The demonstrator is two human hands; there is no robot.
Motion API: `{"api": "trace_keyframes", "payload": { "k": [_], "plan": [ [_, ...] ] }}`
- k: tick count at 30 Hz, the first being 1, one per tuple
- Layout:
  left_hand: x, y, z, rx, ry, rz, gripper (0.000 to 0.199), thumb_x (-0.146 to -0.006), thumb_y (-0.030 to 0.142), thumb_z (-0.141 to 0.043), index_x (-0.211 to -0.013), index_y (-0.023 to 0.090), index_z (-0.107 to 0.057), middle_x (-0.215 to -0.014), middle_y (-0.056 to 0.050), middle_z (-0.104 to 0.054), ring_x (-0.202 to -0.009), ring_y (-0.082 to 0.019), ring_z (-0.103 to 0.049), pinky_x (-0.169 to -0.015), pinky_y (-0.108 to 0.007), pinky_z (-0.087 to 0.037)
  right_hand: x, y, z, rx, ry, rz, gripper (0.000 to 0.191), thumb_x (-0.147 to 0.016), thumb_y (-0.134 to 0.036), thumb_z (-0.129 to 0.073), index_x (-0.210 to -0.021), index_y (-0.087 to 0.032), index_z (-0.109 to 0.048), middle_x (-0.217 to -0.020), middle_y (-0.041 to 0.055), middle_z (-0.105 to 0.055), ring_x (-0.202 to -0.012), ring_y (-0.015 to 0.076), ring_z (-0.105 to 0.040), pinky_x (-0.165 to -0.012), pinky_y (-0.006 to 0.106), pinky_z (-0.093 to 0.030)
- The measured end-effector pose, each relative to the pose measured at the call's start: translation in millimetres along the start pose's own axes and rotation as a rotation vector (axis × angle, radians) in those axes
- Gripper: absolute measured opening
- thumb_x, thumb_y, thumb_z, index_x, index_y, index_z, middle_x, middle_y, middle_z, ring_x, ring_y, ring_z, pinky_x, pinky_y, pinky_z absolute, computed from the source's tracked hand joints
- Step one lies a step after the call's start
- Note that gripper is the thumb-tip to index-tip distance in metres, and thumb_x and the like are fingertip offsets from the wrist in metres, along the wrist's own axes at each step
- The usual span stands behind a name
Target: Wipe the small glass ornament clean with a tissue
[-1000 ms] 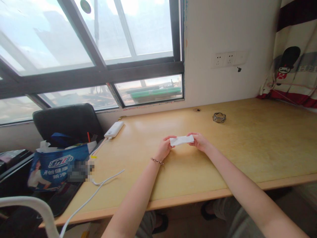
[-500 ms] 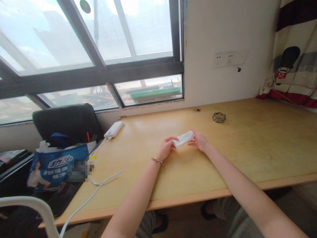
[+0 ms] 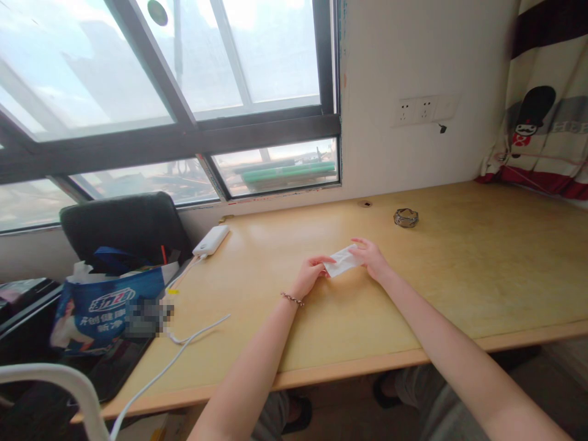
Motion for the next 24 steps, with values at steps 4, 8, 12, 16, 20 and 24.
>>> {"api": "trace_keyframes", "payload": {
  "k": [4, 8, 12, 16, 20, 24],
  "plan": [
    [0.4, 2.0, 0.0, -0.065, -0.025, 0.026, 0.026, -0.06, 0.013, -0.047, -0.077, 0.014, -0.065, -0.064, -0.001, -0.059, -0.053, -0.008, -0.05, -0.054, -0.02, -0.039, -4.0, 2.7, 2.7, 0.026, 0.081, 0.058, 0.045, -0.054, -0.023, -0.067, -0.097, -0.018, -0.054, -0.07, 0.0026, -0.064, -0.055, 0.0132, -0.058, -0.045, 0.021, -0.043],
    [1.7, 3.2, -2.3, -0.064, -0.07, 0.015, 0.019, -0.062, 0.016, -0.048, -0.071, 0.012, -0.065, -0.058, -0.001, -0.055, -0.052, -0.008, -0.048, -0.052, -0.02, -0.036, -6.6, 1.2, 6.7, 0.062, 0.167, 0.107, 0.035, -0.057, -0.025, -0.063, -0.09, -0.017, -0.057, -0.065, 0.0016, -0.063, -0.051, 0.0126, -0.057, -0.042, 0.02, -0.042],
    [2.5, 3.2, -0.6, -0.038, -0.017, -0.004, 0.019, -0.063, 0.018, -0.047, -0.068, 0.011, -0.064, -0.052, 0.0, -0.05, -0.049, -0.008, -0.044, -0.05, -0.02, -0.034, -7.3, -2.3, 9.5, 0.085, 0.198, 0.161, 0.031, -0.059, -0.029, -0.062, -0.088, -0.018, -0.058, -0.067, 0.0022, -0.063, -0.051, 0.0129, -0.056, -0.041, 0.021, -0.041],
    [-0.2, 5.6, 1.7, -0.004, 0.17, -0.068, 0.018, -0.063, 0.02, -0.046, -0.063, 0.012, -0.062, -0.048, 0.002, -0.045, -0.049, -0.007, -0.042, -0.053, -0.02, -0.035, -4.1, -5.7, 6.5, 0.03, 0.087, 0.136, 0.033, -0.058, -0.03, -0.064, -0.087, -0.017, -0.058, -0.067, 0.0034, -0.065, -0.053, 0.0141, -0.058, -0.045, 0.023, -0.043],
    [-1.7, 4.0, -10.5, 0.087, 0.166, 0.011, 0.022, -0.068, 0.031, -0.051, -0.071, 0.013, -0.063, -0.067, -0.004, -0.058, -0.062, -0.011, -0.052, -0.059, -0.022, -0.039, 4.1, -8.0, -3.1, 0.021, -0.116, 0.147, 0.033, -0.059, -0.031, -0.065, -0.088, -0.016, -0.059, -0.067, 0.0039, -0.066, -0.054, 0.0144, -0.059, -0.049, 0.024, -0.044],
    [2.0, -4.2, -24.4, 0.011, -0.007, 0.127, 0.033, -0.068, 0.04, -0.056, -0.078, 0.01, -0.064, -0.067, -0.005, -0.061, -0.056, -0.011, -0.052, -0.05, -0.021, -0.035, 9.8, -7.9, -10.1, 0.06, -0.225, 0.146, 0.035, -0.059, -0.032, -0.066, -0.089, -0.016, -0.059, -0.069, 0.0043, -0.067, -0.055, 0.0155, -0.06, -0.051, 0.025, -0.045]
  ]
}}
Point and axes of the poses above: each hand's wrist, its own x-axis away from the middle knuckle, its own z-axis out of the back of the hand, y = z × x, the point moved 1 cm from there along -x, towards the middle knuckle
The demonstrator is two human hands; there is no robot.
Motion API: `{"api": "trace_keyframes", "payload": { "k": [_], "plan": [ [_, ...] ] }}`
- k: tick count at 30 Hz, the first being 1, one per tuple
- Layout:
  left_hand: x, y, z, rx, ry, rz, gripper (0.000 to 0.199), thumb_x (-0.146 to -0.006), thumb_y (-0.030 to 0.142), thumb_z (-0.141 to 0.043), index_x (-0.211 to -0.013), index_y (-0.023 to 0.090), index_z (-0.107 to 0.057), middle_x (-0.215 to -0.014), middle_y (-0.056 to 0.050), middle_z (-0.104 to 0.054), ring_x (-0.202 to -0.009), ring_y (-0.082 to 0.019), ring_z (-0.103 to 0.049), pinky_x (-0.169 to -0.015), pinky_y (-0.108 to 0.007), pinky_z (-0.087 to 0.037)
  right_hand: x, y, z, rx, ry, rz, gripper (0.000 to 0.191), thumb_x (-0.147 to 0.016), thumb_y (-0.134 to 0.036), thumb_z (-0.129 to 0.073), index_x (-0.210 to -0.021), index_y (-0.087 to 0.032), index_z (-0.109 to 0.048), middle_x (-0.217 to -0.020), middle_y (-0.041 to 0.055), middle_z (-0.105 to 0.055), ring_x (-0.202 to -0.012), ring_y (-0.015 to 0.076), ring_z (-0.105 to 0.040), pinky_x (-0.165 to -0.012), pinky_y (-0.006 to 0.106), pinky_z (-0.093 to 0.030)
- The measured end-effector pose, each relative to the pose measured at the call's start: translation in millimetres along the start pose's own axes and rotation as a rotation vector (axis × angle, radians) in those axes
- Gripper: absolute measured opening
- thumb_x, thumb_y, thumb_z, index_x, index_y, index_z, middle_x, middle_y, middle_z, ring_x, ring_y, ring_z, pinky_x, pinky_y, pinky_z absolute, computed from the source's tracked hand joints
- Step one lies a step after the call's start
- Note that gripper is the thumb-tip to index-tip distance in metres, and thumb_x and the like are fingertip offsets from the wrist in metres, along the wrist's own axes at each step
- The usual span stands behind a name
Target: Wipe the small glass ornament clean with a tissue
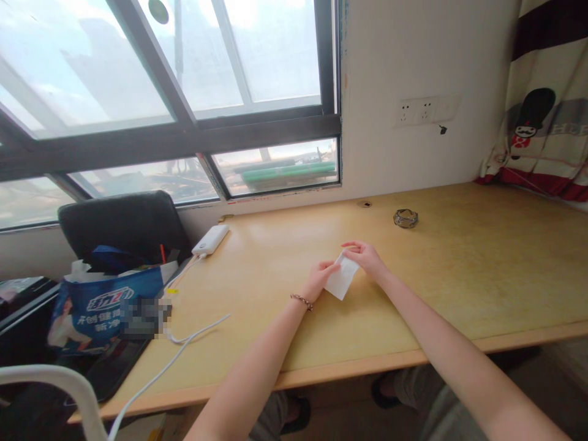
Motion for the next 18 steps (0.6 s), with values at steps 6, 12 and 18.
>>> {"api": "trace_keyframes", "payload": {
  "k": [6, 12, 18],
  "plan": [
    [1.1, -2.7, 1.4, 0.005, 0.035, -0.007, 0.039, -0.065, 0.045, -0.058, -0.079, 0.009, -0.065, -0.064, -0.004, -0.062, -0.05, -0.011, -0.052, -0.047, -0.02, -0.034, -4.1, 0.8, 9.5, 0.026, 0.223, 0.039, 0.032, -0.06, -0.035, -0.064, -0.084, -0.015, -0.059, -0.07, 0.0057, -0.066, -0.055, 0.0139, -0.058, -0.05, 0.024, -0.045],
    [-0.3, -1.3, 5.0, 0.1, 0.215, -0.115, 0.035, -0.067, 0.042, -0.059, -0.08, 0.01, -0.064, -0.067, -0.004, -0.063, -0.055, -0.013, -0.055, -0.051, -0.021, -0.038, -1.8, -6.9, 6.1, 0.022, 0.218, 0.082, 0.037, -0.069, -0.043, -0.055, -0.099, -0.021, -0.058, -0.1, 0.0076, -0.061, -0.079, 0.0158, -0.059, -0.068, 0.029, -0.047],
    [-0.4, 2.4, 4.3, 0.236, 0.265, -0.148, 0.037, -0.066, 0.041, -0.06, -0.088, 0.011, -0.063, -0.074, -0.007, -0.065, -0.06, -0.015, -0.058, -0.055, -0.024, -0.042, 11.1, -8.7, -16.4, -0.039, -0.215, 0.01, 0.044, -0.074, -0.043, -0.051, -0.116, -0.03, -0.049, -0.118, 0.0023, -0.052, -0.107, 0.0212, -0.048, -0.089, 0.039, -0.039]
  ]
}}
Point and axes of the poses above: each hand's wrist, its own x-axis away from the middle knuckle, its own z-axis out of the back of the hand, y = z × x, the point moved 1 cm from there along -x, towards the middle knuckle
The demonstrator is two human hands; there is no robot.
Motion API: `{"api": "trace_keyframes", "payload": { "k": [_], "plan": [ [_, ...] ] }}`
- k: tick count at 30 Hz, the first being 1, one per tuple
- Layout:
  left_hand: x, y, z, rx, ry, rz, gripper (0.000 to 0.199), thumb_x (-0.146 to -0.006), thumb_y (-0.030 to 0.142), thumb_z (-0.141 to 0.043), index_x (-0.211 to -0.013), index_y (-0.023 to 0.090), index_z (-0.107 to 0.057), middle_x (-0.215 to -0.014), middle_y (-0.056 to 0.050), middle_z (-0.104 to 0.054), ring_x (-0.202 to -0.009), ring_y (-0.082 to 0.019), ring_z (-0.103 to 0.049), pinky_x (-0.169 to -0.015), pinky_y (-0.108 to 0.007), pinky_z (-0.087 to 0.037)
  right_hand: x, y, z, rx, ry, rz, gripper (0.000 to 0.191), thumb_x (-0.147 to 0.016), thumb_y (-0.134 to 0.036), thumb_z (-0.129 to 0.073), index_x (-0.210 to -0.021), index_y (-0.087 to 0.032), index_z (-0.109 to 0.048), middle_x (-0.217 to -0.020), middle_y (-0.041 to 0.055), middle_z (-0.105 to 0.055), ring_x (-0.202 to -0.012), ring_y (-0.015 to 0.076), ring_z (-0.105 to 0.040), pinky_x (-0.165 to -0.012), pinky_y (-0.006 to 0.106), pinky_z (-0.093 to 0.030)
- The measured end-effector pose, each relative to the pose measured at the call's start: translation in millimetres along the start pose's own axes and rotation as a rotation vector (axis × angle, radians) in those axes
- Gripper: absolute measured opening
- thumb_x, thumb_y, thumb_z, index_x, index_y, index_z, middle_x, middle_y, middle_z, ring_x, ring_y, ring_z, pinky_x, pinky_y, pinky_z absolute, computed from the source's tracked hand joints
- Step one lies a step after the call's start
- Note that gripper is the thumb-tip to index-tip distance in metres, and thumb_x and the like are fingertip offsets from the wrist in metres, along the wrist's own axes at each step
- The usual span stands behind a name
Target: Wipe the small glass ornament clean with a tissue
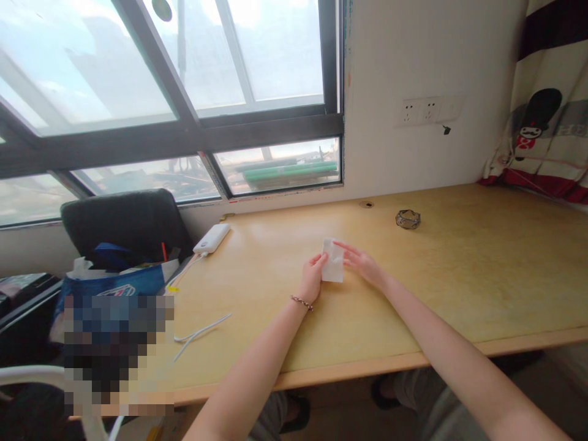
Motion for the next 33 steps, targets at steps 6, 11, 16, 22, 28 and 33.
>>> {"api": "trace_keyframes", "payload": {
  "k": [6, 11, 16, 22, 28, 33],
  "plan": [
    [1.9, 2.0, -0.8, -0.002, -0.072, 0.019, 0.033, -0.064, 0.038, -0.063, -0.082, 0.011, -0.064, -0.073, -0.006, -0.065, -0.059, -0.014, -0.058, -0.055, -0.023, -0.042, 4.6, 1.5, -10.7, 0.073, -0.185, -0.023, 0.043, -0.074, -0.046, -0.05, -0.11, -0.023, -0.056, -0.12, 0.0037, -0.051, -0.11, 0.0227, -0.046, -0.096, 0.039, -0.031],
    [3.6, 4.2, -2.0, -0.007, -0.122, 0.043, 0.038, -0.066, 0.041, -0.061, -0.087, 0.009, -0.064, -0.079, -0.009, -0.066, -0.064, -0.016, -0.059, -0.059, -0.025, -0.044, 4.0, -1.0, -10.8, 0.077, -0.123, -0.001, 0.043, -0.074, -0.051, -0.049, -0.107, -0.025, -0.058, -0.121, 0.0026, -0.05, -0.113, 0.022, -0.043, -0.096, 0.038, -0.032],
    [3.7, 6.9, -3.8, -0.055, -0.121, 0.088, 0.045, -0.065, 0.046, -0.06, -0.09, 0.009, -0.063, -0.08, -0.011, -0.066, -0.066, -0.018, -0.06, -0.061, -0.027, -0.045, 3.4, -0.6, -7.8, 0.086, -0.081, -0.023, 0.046, -0.073, -0.049, -0.05, -0.113, -0.026, -0.053, -0.12, 0.0019, -0.051, -0.112, 0.0212, -0.044, -0.094, 0.037, -0.033],
    [-0.2, 2.8, -1.0, -0.117, -0.07, 0.075, 0.046, -0.065, 0.049, -0.058, -0.085, 0.008, -0.064, -0.076, -0.009, -0.065, -0.064, -0.016, -0.058, -0.056, -0.023, -0.042, 2.6, -2.9, -2.8, 0.016, -0.047, 0.0, 0.047, -0.074, -0.047, -0.05, -0.117, -0.028, -0.048, -0.119, 0.0028, -0.052, -0.107, 0.0213, -0.048, -0.091, 0.039, -0.036],
    [-1.0, 1.3, 1.1, -0.125, -0.086, 0.069, 0.043, -0.066, 0.048, -0.058, -0.083, 0.008, -0.063, -0.075, -0.008, -0.064, -0.061, -0.013, -0.056, -0.054, -0.022, -0.042, 1.9, -9.1, 1.4, -0.037, 0.063, 0.073, 0.045, -0.076, -0.046, -0.047, -0.117, -0.029, -0.048, -0.123, 0.0021, -0.047, -0.109, 0.0202, -0.045, -0.088, 0.036, -0.038],
    [0.6, 3.6, 1.6, -0.114, -0.119, 0.086, 0.041, -0.065, 0.048, -0.059, -0.082, 0.01, -0.061, -0.076, -0.008, -0.064, -0.063, -0.014, -0.059, -0.061, -0.025, -0.047, -0.4, -10.2, 6.5, -0.039, 0.163, 0.084, 0.045, -0.077, -0.046, -0.044, -0.117, -0.028, -0.048, -0.125, 0.0016, -0.045, -0.112, 0.0206, -0.042, -0.088, 0.034, -0.038]
  ]
}}
Point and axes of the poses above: each hand's wrist, its own x-axis away from the middle knuckle, its own z-axis out of the back of the hand, y = z × x, the point moved 1 cm from there along -x, towards the middle knuckle
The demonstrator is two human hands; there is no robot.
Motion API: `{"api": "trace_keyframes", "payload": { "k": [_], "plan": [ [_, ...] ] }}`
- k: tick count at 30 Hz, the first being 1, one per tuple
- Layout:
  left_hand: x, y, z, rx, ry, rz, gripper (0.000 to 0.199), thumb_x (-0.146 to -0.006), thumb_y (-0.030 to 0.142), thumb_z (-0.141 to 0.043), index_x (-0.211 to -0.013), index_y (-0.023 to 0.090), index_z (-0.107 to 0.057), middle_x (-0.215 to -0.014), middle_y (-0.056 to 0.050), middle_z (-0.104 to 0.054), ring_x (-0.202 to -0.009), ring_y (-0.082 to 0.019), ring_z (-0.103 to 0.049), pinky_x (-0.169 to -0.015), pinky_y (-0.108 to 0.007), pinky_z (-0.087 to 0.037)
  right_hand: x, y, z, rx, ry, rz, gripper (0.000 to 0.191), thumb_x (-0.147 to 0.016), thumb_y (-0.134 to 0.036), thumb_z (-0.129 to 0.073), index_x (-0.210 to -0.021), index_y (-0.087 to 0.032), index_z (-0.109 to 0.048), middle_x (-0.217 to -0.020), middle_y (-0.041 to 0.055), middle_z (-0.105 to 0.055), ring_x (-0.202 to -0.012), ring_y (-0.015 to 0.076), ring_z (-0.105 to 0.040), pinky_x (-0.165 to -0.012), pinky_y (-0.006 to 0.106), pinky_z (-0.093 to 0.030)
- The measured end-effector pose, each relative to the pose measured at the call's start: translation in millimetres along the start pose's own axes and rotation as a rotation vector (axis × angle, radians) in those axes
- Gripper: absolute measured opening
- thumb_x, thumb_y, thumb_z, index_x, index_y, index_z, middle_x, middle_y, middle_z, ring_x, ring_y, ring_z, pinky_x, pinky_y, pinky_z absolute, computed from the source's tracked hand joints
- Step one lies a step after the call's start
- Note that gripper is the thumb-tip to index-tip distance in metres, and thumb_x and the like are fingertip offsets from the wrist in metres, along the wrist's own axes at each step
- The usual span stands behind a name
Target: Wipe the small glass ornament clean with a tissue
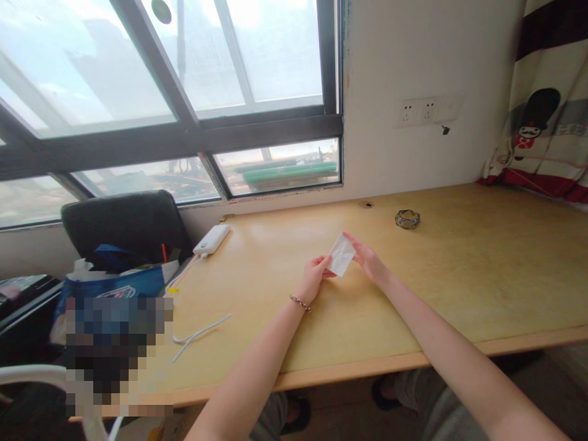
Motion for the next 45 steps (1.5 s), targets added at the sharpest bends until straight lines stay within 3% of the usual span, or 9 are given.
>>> {"api": "trace_keyframes", "payload": {
  "k": [14, 19, 25, 28, 33, 36, 40, 42, 45],
  "plan": [
    [2.3, 2.7, -1.7, -0.043, -0.009, 0.012, 0.039, -0.066, 0.048, -0.059, -0.075, 0.01, -0.059, -0.06, -0.006, -0.062, -0.055, -0.013, -0.059, -0.059, -0.024, -0.047, -4.9, 3.1, 7.4, -0.09, 0.137, 0.035, 0.053, -0.065, -0.032, -0.06, -0.116, -0.024, -0.049, -0.108, 0.0031, -0.058, -0.094, 0.0174, -0.055, -0.081, 0.03, -0.043],
    [1.8, 2.6, -1.4, -0.043, 0.014, 0.018, 0.038, -0.065, 0.049, -0.059, -0.068, 0.011, -0.056, -0.057, -0.005, -0.06, -0.052, -0.012, -0.058, -0.059, -0.025, -0.047, -9.1, 12.2, 14.2, -0.001, 0.208, 0.059, 0.052, -0.064, -0.028, -0.06, -0.115, -0.024, -0.05, -0.107, 0.0008, -0.059, -0.095, 0.0159, -0.054, -0.082, 0.03, -0.043],
    [1.3, 1.5, 0.0, -0.07, 0.019, 0.002, 0.037, -0.066, 0.049, -0.058, -0.067, 0.012, -0.055, -0.056, -0.005, -0.06, -0.054, -0.014, -0.059, -0.06, -0.027, -0.047, -17.7, 32.5, 33.4, 0.118, 0.368, 0.051, 0.067, -0.058, -0.021, -0.061, -0.121, -0.021, -0.043, -0.104, 0.0026, -0.059, -0.097, 0.0173, -0.054, -0.085, 0.032, -0.042],
    [2.4, 2.4, -0.2, -0.194, 0.036, -0.081, 0.034, -0.069, 0.047, -0.054, -0.066, 0.013, -0.056, -0.057, -0.005, -0.06, -0.056, -0.015, -0.059, -0.06, -0.028, -0.046, -19.6, 40.2, 38.2, 0.173, 0.414, 0.011, 0.069, -0.054, -0.017, -0.061, -0.121, -0.02, -0.043, -0.107, 0.0047, -0.058, -0.099, 0.0199, -0.053, -0.086, 0.034, -0.042],
    [6.7, 7.2, -1.1, -0.638, 0.134, -0.388, 0.025, -0.076, 0.039, -0.048, -0.071, 0.018, -0.06, -0.067, -0.005, -0.062, -0.064, -0.016, -0.057, -0.068, -0.029, -0.043, -22.7, 48.9, 39.4, 0.2, 0.414, -0.008, 0.063, -0.057, -0.018, -0.058, -0.119, -0.02, -0.045, -0.112, 0.0053, -0.055, -0.104, 0.0212, -0.049, -0.089, 0.036, -0.039],
    [9.5, 8.1, -4.2, -0.798, 0.065, -0.525, 0.022, -0.078, 0.034, -0.047, -0.086, 0.022, -0.062, -0.088, -0.007, -0.063, -0.084, -0.019, -0.056, -0.08, -0.031, -0.039, -23.1, 49.8, 41.3, 0.412, 0.473, 0.022, 0.052, -0.06, -0.021, -0.056, -0.112, -0.018, -0.052, -0.118, 0.0077, -0.049, -0.111, 0.0235, -0.043, -0.094, 0.039, -0.034],
    [12.1, 5.2, -9.7, -0.969, -0.108, -0.593, 0.035, -0.078, 0.032, -0.047, -0.111, 0.022, -0.052, -0.116, -0.009, -0.052, -0.113, -0.021, -0.041, -0.097, -0.035, -0.026, -16.9, 39.7, 38.0, 0.879, 0.535, 0.217, 0.043, -0.065, -0.018, -0.051, -0.107, -0.015, -0.056, -0.127, 0.0103, -0.039, -0.119, 0.0262, -0.031, -0.101, 0.042, -0.022],
    [12.9, 3.3, -11.0, -1.075, -0.161, -0.579, 0.042, -0.078, 0.033, -0.048, -0.118, 0.023, -0.046, -0.125, -0.009, -0.045, -0.121, -0.022, -0.032, -0.101, -0.039, -0.019, -12.5, 34.0, 31.7, 1.047, 0.47, 0.309, 0.039, -0.069, -0.016, -0.046, -0.106, -0.014, -0.057, -0.126, 0.0108, -0.04, -0.118, 0.0253, -0.03, -0.1, 0.041, -0.022],
    [13.8, 2.1, -11.5, -1.236, -0.222, -0.536, 0.044, -0.079, 0.039, -0.044, -0.12, 0.024, -0.042, -0.13, -0.007, -0.04, -0.125, -0.022, -0.025, -0.102, -0.043, -0.014, -6.8, 31.3, 20.4, 1.192, 0.272, 0.302, 0.033, -0.075, -0.013, -0.039, -0.099, -0.015, -0.061, -0.115, 0.0111, -0.05, -0.109, 0.0219, -0.039, -0.095, 0.036, -0.029]
  ]
}}
Point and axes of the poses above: each hand's wrist, its own x-axis away from the middle knuckle, its own z-axis out of the back of the hand, y = z × x, the point moved 1 cm from there along -x, towards the middle knuckle
